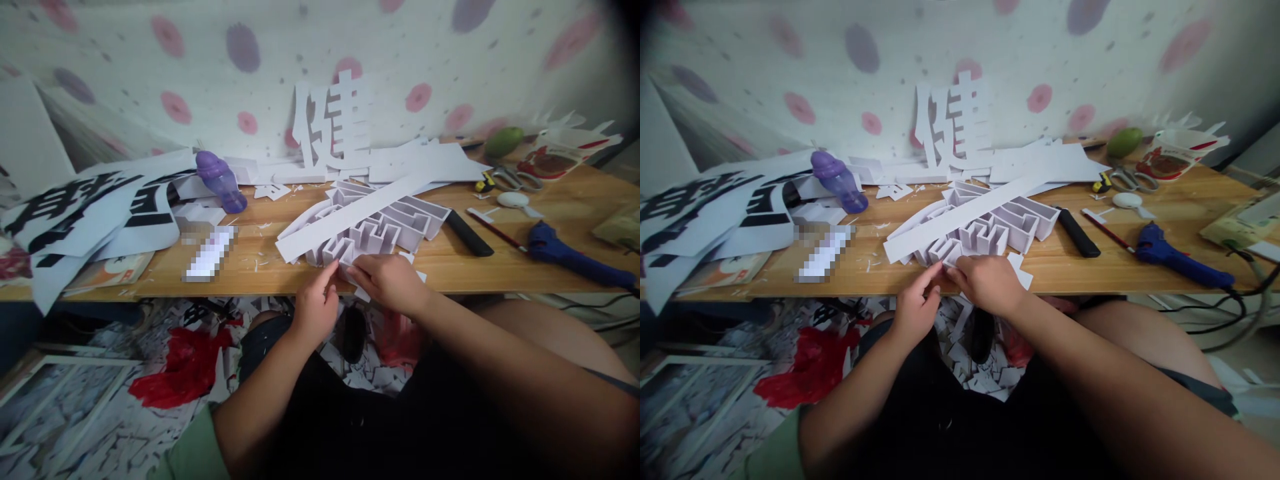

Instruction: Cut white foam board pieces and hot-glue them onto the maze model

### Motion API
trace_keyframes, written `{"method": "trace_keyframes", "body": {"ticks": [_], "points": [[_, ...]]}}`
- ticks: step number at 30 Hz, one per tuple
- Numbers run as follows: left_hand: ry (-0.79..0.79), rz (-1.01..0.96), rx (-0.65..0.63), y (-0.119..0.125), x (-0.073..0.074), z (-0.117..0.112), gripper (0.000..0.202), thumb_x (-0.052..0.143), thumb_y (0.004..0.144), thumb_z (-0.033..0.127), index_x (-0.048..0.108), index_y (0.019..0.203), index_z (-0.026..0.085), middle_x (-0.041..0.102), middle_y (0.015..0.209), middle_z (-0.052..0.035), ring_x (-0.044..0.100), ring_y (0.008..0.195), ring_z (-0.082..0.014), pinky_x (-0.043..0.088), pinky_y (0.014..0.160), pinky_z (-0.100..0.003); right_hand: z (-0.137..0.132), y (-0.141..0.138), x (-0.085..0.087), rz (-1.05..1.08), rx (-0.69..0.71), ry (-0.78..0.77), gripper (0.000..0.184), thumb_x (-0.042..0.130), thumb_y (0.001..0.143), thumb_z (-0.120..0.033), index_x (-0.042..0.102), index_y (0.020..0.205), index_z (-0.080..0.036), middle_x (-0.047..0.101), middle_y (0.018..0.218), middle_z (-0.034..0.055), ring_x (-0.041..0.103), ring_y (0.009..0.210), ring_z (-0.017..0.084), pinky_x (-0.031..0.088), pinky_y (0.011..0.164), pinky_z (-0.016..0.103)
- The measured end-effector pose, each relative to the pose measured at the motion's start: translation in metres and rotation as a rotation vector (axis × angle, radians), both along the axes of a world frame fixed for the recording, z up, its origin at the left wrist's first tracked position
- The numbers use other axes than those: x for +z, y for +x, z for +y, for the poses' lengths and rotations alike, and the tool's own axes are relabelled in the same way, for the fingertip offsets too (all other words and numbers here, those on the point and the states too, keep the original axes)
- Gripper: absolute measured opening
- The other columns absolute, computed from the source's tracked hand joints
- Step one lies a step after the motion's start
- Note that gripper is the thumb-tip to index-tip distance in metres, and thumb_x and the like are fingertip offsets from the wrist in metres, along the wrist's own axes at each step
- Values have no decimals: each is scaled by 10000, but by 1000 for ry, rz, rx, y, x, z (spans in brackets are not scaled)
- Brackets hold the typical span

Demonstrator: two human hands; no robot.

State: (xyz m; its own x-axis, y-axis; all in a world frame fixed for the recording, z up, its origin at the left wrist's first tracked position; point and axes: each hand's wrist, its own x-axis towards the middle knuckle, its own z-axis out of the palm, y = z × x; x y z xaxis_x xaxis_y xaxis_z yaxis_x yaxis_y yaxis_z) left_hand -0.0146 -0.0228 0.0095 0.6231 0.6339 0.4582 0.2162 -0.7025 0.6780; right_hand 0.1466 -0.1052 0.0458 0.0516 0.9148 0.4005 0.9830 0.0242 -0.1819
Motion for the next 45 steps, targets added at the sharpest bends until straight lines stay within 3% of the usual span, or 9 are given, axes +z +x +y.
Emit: {"method": "trace_keyframes", "body": {"ticks": [10, 22, 26, 29, 32, 35, 39, 45], "points": [[-156, -46, -22, 1, -5, 4, 498, 442, 787, 19, 595, 1233, 180, 709, 1111, -64, 673, 1016, -184, 545, 929, -341, 3, -5, -1, -100, -13, -15, 286, 433, 948, -277, 587, 755, -133, 583, 624, 65, 488, 547, 158, 176, 525, 295], [-221, -40, -54, 0, -5, 8, 519, 415, 769, -12, 594, 1224, 164, 706, 1115, -72, 672, 1019, -182, 534, 948, -346, 6, -7, -10, -40, -2, 29, 299, 417, 964, -266, 588, 766, -121, 569, 630, 51, 494, 556, 151, 229, 525, 274], [-184, 3, -47, -1, -4, 7, 477, 437, 791, 18, 583, 1223, 160, 704, 1113, -81, 666, 1029, -187, 530, 946, -349, 1, -8, -2, 70, 0, 68, 280, 481, 943, -285, 616, 756, -126, 608, 654, 68, 551, 594, 168, 274, 534, 267], [-133, -3, -76, -4, -4, 5, 548, 422, 815, 22, 465, 1337, 181, 670, 1167, -91, 652, 1045, -177, 529, 940, -345, -11, 4, 14, 209, -25, 152, 277, 500, 943, -368, 654, 872, -148, 645, 704, 52, 589, 632, 164, 347, 565, 251], [57, 9, -48, -6, -1, 3, 602, 429, 808, 15, 424, 1372, 227, 596, 1232, -103, 609, 1096, -197, 514, 949, -376, -30, 27, 35, 347, -92, 262, 330, 417, 975, -400, 655, 951, -171, 654, 732, 37, 598, 636, 148, 395, 572, 243], [239, 60, -28, -6, 3, 1, 598, 449, 800, 17, 461, 1350, 251, 534, 1248, -110, 544, 1167, -223, 475, 986, -395, -50, 49, 49, 471, -142, 300, 303, 446, 950, -389, 648, 843, -190, 643, 695, 17, 593, 616, 146, 419, 571, 250], [333, 137, -17, -2, 4, -1, 612, 469, 789, 8, 455, 1354, 241, 537, 1226, -115, 541, 1146, -224, 469, 979, -383, -69, 64, 55, 521, -174, 302, 231, 504, 888, -328, 643, 760, -195, 637, 667, -6, 589, 589, 137, 425, 568, 258], [388, 137, 10, 0, -2, -3, 630, 468, 766, -13, 439, 1357, 203, 596, 1199, -123, 562, 1129, -231, 475, 966, -376, -87, 70, 56, 497, -160, 361, 204, 524, 867, -320, 676, 823, -192, 653, 675, 3, 607, 577, 144, 441, 548, 271]]}}
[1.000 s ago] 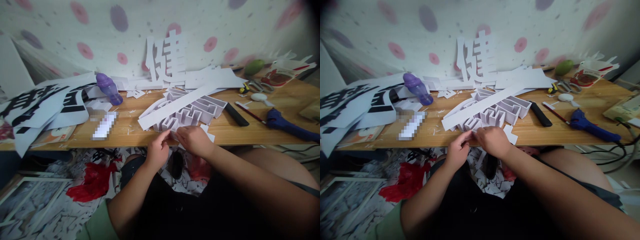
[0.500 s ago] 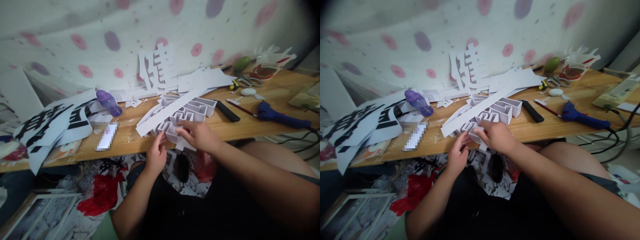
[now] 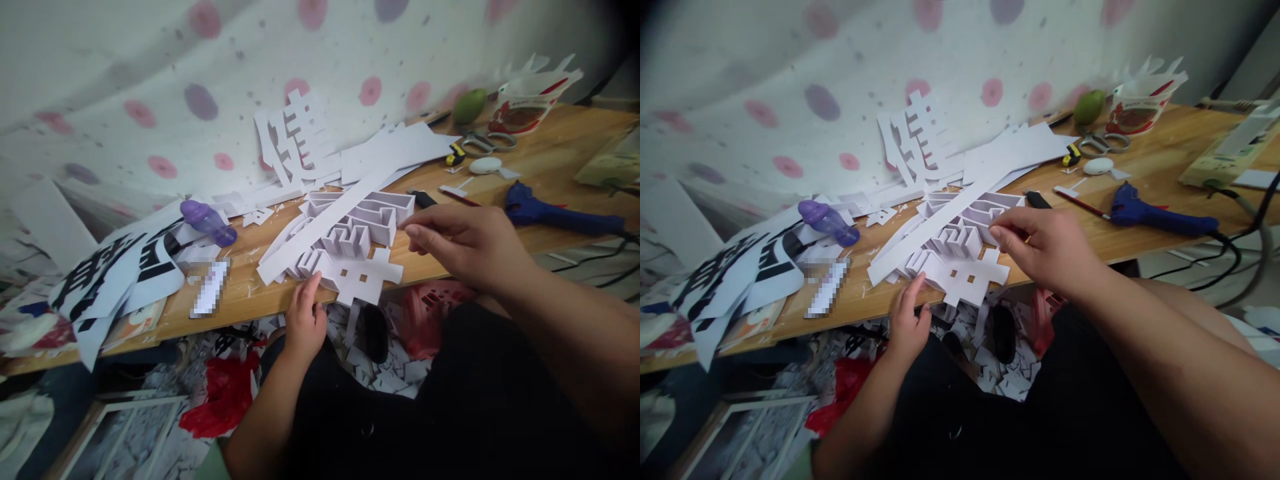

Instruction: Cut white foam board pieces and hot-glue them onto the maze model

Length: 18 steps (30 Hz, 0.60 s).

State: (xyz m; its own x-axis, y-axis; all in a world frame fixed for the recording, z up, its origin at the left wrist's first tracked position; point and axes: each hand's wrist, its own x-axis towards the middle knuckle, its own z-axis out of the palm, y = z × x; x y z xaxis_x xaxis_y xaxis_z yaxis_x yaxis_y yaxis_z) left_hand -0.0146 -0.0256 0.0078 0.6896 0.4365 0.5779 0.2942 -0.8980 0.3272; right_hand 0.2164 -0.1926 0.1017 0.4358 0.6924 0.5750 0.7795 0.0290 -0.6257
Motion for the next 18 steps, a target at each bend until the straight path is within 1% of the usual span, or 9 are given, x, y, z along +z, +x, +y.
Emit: {"method": "trace_keyframes", "body": {"ticks": [7, 12, 15, 18], "points": [[49, -68, -8, 3, -3, 1, 641, 429, 737, -44, 480, 1331, 192, 646, 1164, -96, 621, 1034, -201, 496, 926, -318, -12, 4, -1, -11, 35, 12, 139, 549, 873, -269, 663, 823, -207, 655, 692, -20, 612, 573, 117, 433, 525, 240], [76, -130, -14, 5, -9, 2, 652, 415, 725, -52, 490, 1326, 188, 662, 1131, -100, 629, 1007, -203, 503, 915, -342, -13, 2, -3, -21, 40, -14, 140, 545, 877, -277, 660, 834, -209, 660, 711, -17, 606, 574, 114, 423, 513, 239], [87, -144, -6, 5, -13, 4, 660, 404, 724, -54, 490, 1330, 192, 659, 1148, -102, 624, 1011, -207, 500, 923, -366, -13, 1, -3, -13, 44, -32, 149, 539, 871, -287, 661, 837, -207, 659, 702, -12, 597, 567, 116, 415, 499, 240], [83, -149, -1, 5, -15, 4, 669, 394, 720, -58, 489, 1334, 193, 661, 1146, -101, 621, 1017, -207, 499, 926, -367, -12, 0, -4, -5, 55, -48, 153, 536, 868, -292, 660, 836, -208, 664, 712, -6, 597, 578, 124, 415, 500, 244]]}}
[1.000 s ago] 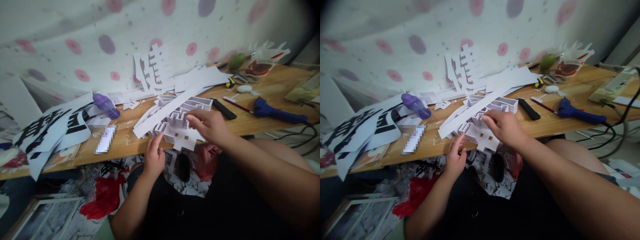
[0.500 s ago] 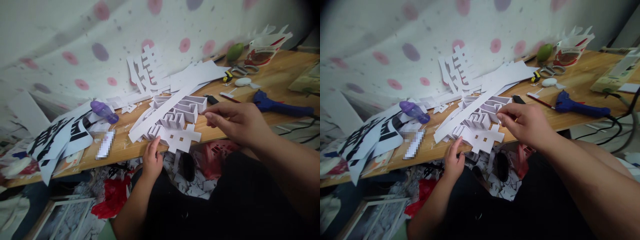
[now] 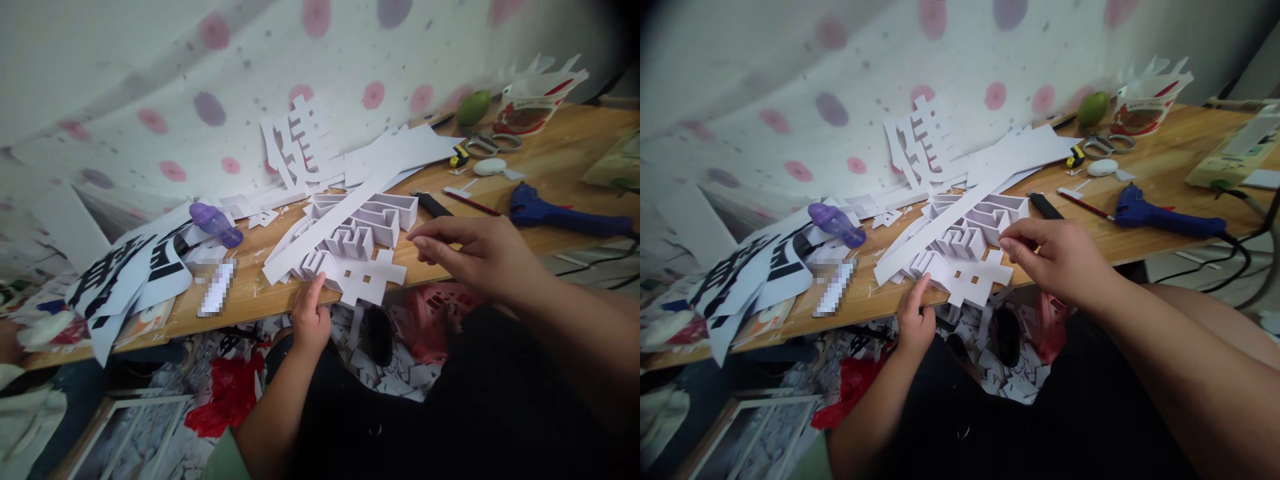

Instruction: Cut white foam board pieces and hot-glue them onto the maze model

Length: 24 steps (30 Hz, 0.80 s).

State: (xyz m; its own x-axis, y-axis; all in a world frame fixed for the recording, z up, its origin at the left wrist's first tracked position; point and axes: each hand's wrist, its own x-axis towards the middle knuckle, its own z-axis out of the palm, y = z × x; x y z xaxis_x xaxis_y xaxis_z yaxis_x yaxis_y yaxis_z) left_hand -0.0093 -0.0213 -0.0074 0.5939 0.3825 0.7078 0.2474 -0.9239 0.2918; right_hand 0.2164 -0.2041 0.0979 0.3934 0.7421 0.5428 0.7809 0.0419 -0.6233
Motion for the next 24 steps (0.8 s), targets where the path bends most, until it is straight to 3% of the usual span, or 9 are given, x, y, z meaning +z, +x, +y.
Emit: {"method": "trace_keyframes", "body": {"ticks": [7, 12, 17, 19, 20, 22, 24], "points": [[-30, -9, -8, 1, 0, 0, 670, 400, 726, -49, 490, 1336, 211, 658, 1155, -90, 623, 1035, -209, 500, 935, -373, 4, -1, -4, 49, 30, -15, 189, 522, 888, -324, 661, 850, -201, 657, 717, 5, 602, 581, 128, 434, 511, 246], [-121, -12, -12, -6, 7, -7, 531, 473, 811, 27, 516, 1305, 218, 665, 1141, -91, 638, 1001, -194, 518, 888, -338, 6, -1, -8, 46, 39, -37, 195, 521, 899, -329, 662, 884, -196, 669, 770, 10, 605, 615, 125, 442, 522, 233], [-89, -291, 205, -26, 31, 15, 350, 590, 804, 139, 602, 1150, 188, 664, 881, -40, 620, 796, -162, 503, 813, -325, 10, 2, -11, 58, 46, -21, 199, 509, 905, -328, 658, 885, -198, 658, 712, 9, 612, 604, 132, 466, 533, 237], [-233, -369, 347, -30, 45, 35, 324, 661, 740, 214, 632, 1062, 189, 635, 893, -37, 585, 763, -162, 488, 787, -322, 13, 3, -12, 68, 60, -38, 200, 510, 910, -338, 655, 899, -201, 656, 703, 7, 619, 600, 137, 475, 531, 243], [-402, -380, 405, -31, 52, 44, 362, 703, 690, 244, 635, 1042, 197, 628, 919, -35, 569, 734, -154, 484, 756, -310, 14, 4, -13, 65, 62, -47, 206, 508, 913, -344, 656, 909, -201, 660, 715, 9, 623, 602, 140, 480, 536, 248], [-683, -405, 449, -31, 62, 60, 412, 738, 633, 287, 617, 1017, 202, 626, 857, -19, 559, 664, -145, 476, 656, -279, 17, 4, -14, 48, 61, -64, 232, 496, 923, -358, 659, 925, -193, 674, 760, 22, 633, 618, 146, 493, 564, 262], [-850, -425, 435, -28, 67, 68, 406, 729, 637, 335, 579, 988, 196, 608, 694, 13, 551, 560, -140, 442, 536, -246, 20, 3, -16, 20, 65, -101, 258, 476, 931, -365, 662, 936, -187, 685, 810, 36, 643, 655, 157, 500, 585, 271]]}}
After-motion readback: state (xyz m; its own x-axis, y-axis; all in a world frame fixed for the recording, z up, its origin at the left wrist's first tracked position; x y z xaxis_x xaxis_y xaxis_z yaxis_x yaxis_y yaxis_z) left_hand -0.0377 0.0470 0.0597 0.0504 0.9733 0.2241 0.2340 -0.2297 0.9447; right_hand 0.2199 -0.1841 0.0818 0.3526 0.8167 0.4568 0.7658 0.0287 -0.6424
